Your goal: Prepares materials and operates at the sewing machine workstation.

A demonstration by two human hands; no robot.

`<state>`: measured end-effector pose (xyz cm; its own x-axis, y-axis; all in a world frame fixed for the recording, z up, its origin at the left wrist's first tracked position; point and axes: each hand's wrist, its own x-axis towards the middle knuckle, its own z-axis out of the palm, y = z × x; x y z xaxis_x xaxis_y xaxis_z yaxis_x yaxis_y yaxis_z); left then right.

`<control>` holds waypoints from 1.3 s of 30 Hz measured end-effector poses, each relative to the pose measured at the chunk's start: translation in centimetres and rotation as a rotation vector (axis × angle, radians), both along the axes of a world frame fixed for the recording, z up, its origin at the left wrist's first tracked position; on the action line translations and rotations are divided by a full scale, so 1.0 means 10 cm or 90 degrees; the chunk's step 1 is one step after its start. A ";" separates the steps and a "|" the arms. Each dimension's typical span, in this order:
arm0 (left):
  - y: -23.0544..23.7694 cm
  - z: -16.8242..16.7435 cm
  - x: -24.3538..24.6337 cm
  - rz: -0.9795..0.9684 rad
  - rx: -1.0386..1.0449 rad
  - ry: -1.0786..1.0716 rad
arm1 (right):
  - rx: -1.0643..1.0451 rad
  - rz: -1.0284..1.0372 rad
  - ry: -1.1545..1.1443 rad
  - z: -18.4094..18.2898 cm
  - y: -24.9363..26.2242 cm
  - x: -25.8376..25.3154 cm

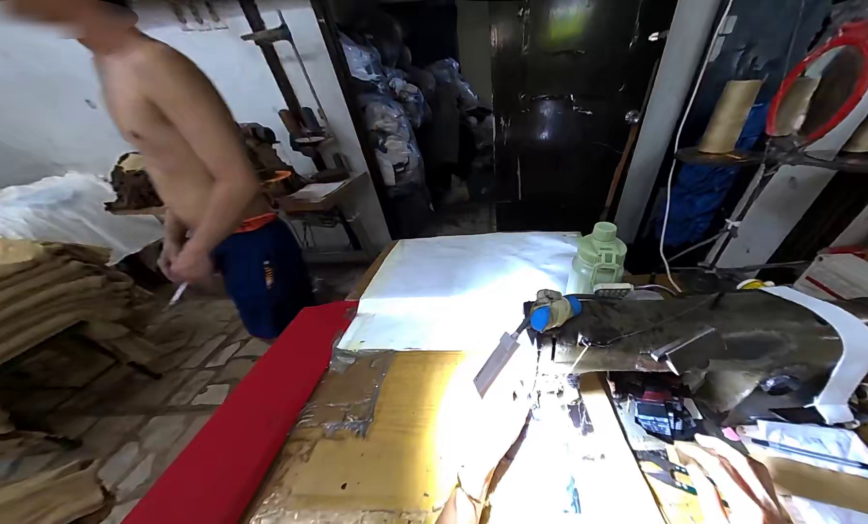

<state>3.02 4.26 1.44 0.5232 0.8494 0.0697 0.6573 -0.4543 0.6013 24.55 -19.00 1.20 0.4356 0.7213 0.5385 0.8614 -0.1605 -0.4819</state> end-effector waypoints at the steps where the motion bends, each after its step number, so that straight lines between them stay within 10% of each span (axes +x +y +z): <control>1: -0.01 -0.10 0.00 0.019 0.046 -0.004 | 0.008 0.004 -0.004 0.02 0.01 0.00; 10: 0.03 -0.27 -0.23 0.180 -0.134 -0.173 | 0.095 -0.011 -0.049 0.32 -0.03 0.02; 26: 0.11 -0.15 0.07 -0.089 0.257 -0.062 | 0.177 -0.056 -0.086 0.75 0.32 -0.03; 36: 0.14 0.01 0.13 -0.068 0.361 -0.140 | 0.104 -0.071 -0.061 1.04 0.69 0.28; 39: 0.12 0.03 0.14 -0.021 0.189 -0.140 | 0.119 -0.046 -0.010 1.12 0.74 0.33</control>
<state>4.40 5.50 1.75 0.4952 0.7577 0.4250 0.5086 -0.6495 0.5653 27.82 -11.63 12.39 0.4735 0.5748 0.6674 0.8584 -0.1314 -0.4959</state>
